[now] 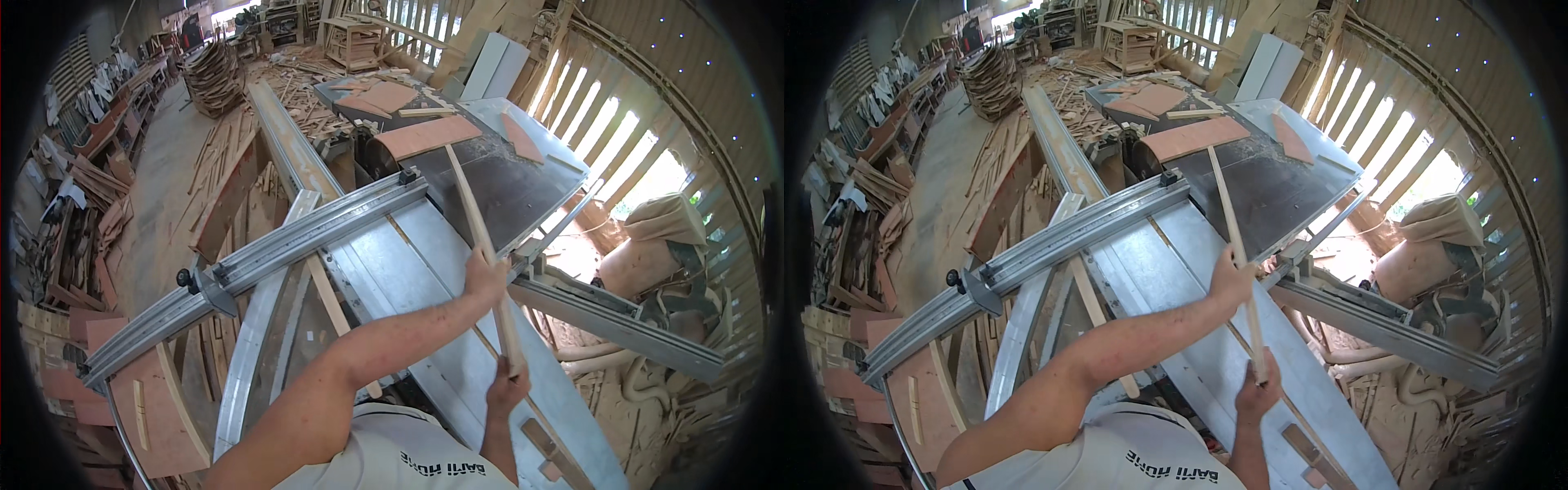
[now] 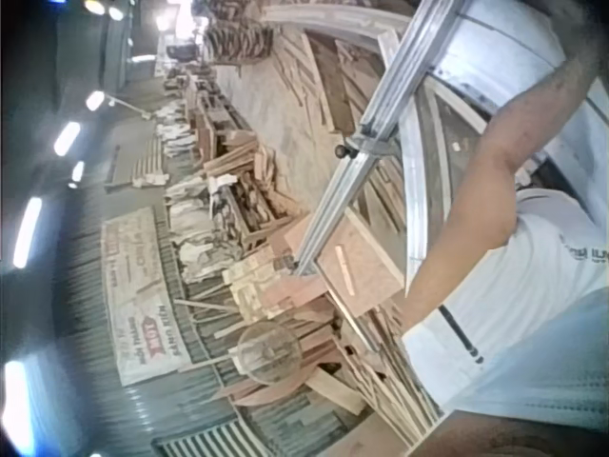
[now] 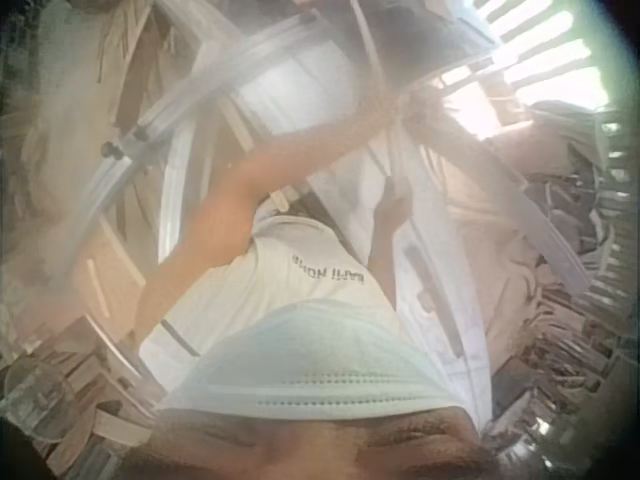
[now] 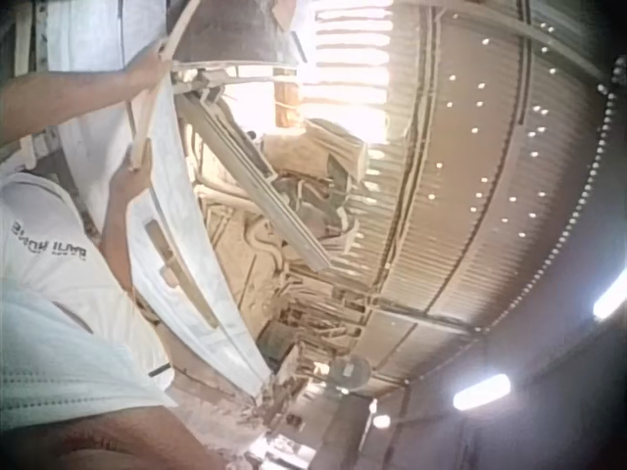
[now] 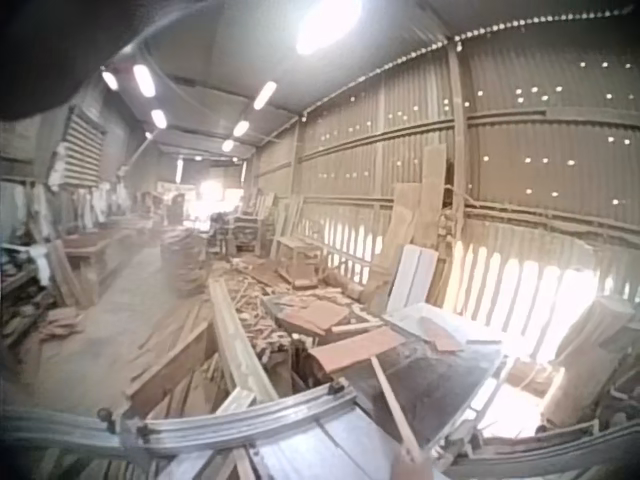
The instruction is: The person cuts a wooden plank on a table saw and then assembles a wooden chair frame. They use a hammer to secure thin wooden strips onto the frame and fit the cut plank into the structure. Another person assists by holding the frame during the final assembly steps.
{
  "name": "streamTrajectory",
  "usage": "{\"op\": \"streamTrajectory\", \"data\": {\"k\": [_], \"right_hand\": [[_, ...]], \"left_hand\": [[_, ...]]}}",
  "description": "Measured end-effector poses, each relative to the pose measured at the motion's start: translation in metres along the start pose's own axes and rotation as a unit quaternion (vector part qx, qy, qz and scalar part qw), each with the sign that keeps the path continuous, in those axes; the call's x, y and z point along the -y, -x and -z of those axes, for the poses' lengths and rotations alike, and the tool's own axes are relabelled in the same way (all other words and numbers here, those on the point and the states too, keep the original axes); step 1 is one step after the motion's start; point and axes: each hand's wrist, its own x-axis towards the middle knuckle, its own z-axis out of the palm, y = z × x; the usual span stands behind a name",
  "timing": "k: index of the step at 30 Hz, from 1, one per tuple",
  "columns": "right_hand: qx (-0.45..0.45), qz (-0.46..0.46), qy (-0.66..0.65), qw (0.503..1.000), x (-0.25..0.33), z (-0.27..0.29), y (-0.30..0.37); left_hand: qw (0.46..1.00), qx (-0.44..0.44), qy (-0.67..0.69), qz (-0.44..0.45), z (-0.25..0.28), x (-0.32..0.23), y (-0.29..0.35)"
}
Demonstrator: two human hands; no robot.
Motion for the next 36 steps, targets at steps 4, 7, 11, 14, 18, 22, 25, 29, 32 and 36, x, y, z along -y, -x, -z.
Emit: {"op": "streamTrajectory", "data": {"k": [4, 7, 11, 14, 18, 22, 25, 29, 32, 36], "right_hand": [[0.007, 0.069, -0.064, 0.996, -0.005, 0.026, -0.080], [0.042, 0.104, -0.059, 0.992, -0.002, 0.011, -0.150], [0.050, 0.196, -0.065, 0.977, -0.011, -0.101, -0.244], [0.054, 0.146, -0.113, 0.981, 0.044, -0.202, -0.308], [-0.074, 0.051, -0.096, 0.991, 0.057, -0.272, -0.378], [-0.078, 0.032, 0.069, 0.994, -0.017, -0.234, -0.384], [-0.042, -0.104, -0.074, 0.991, 0.017, -0.148, -0.287], [-0.137, -0.124, -0.236, 0.954, 0.002, -0.016, -0.182], [-0.163, -0.134, -0.257, 0.943, -0.013, 0.064, -0.119], [-0.179, -0.167, -0.258, 0.935, -0.024, 0.134, -0.052]], "left_hand": [[0.951, 0.303, 0.039, 0.047, 0.047, 0.029, 0.016], [0.943, 0.333, -0.024, 0.016, 0.101, 0.076, 0.035], [0.975, 0.144, -0.054, 0.163, 0.135, 0.123, 0.060], [0.968, 0.072, -0.036, 0.238, 0.151, 0.139, 0.073], [0.960, 0.126, -0.039, 0.247, 0.144, 0.115, 0.054], [0.970, 0.130, 0.027, 0.205, 0.142, 0.107, 0.026], [0.968, 0.097, 0.054, 0.227, 0.148, 0.115, 0.010], [0.936, 0.230, 0.118, 0.240, 0.071, 0.122, -0.028], [0.927, 0.232, 0.156, 0.249, 0.007, 0.113, -0.036], [0.895, 0.231, 0.172, 0.340, -0.042, 0.111, -0.022]]}}
